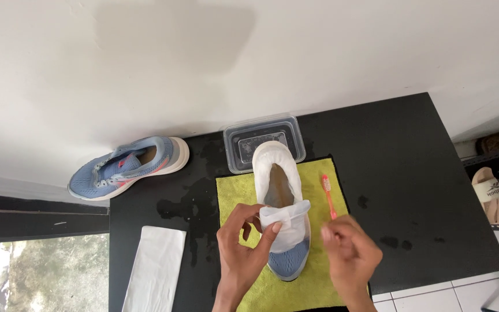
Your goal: Applying tissue paper to a wet white shoe using a toothbrush to ensure it adheres to the surface.
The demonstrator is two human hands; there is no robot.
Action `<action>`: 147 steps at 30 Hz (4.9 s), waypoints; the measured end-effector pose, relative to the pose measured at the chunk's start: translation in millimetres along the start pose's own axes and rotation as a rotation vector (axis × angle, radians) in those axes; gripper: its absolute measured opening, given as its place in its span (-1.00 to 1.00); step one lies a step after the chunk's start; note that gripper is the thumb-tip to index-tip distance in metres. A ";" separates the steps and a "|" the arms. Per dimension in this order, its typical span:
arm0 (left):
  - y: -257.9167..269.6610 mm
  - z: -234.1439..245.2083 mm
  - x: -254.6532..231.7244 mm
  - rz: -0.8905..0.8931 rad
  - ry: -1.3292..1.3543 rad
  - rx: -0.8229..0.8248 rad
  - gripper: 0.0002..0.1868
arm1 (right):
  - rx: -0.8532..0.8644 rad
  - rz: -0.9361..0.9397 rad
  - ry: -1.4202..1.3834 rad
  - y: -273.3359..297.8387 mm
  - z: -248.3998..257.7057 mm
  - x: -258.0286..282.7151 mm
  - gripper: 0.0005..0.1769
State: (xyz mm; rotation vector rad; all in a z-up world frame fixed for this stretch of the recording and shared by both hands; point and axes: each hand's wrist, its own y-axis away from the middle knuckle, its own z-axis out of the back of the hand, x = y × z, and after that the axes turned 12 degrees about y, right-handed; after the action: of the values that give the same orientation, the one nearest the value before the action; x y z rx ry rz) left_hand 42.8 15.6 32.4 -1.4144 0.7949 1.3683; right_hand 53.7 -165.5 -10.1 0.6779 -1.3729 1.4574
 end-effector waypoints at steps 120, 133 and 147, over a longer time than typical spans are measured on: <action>17.3 -17.0 1.5 0.065 -0.093 -0.229 -0.75 | 0.553 0.814 0.451 -75.4 70.2 -31.7 -0.83; 8.4 -14.4 7.3 0.152 -0.024 -0.192 -0.73 | 0.615 0.853 0.430 -92.7 70.2 -53.3 -0.88; 9.0 -10.7 8.3 0.118 -0.008 -0.143 -0.71 | 0.543 0.850 0.284 -75.0 67.8 -66.2 -0.89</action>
State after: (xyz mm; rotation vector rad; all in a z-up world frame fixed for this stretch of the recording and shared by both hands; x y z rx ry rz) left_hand 39.3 4.2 21.4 -1.4901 0.7994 1.5467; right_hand 130.6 -257.6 -24.9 0.1642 -1.0721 2.5450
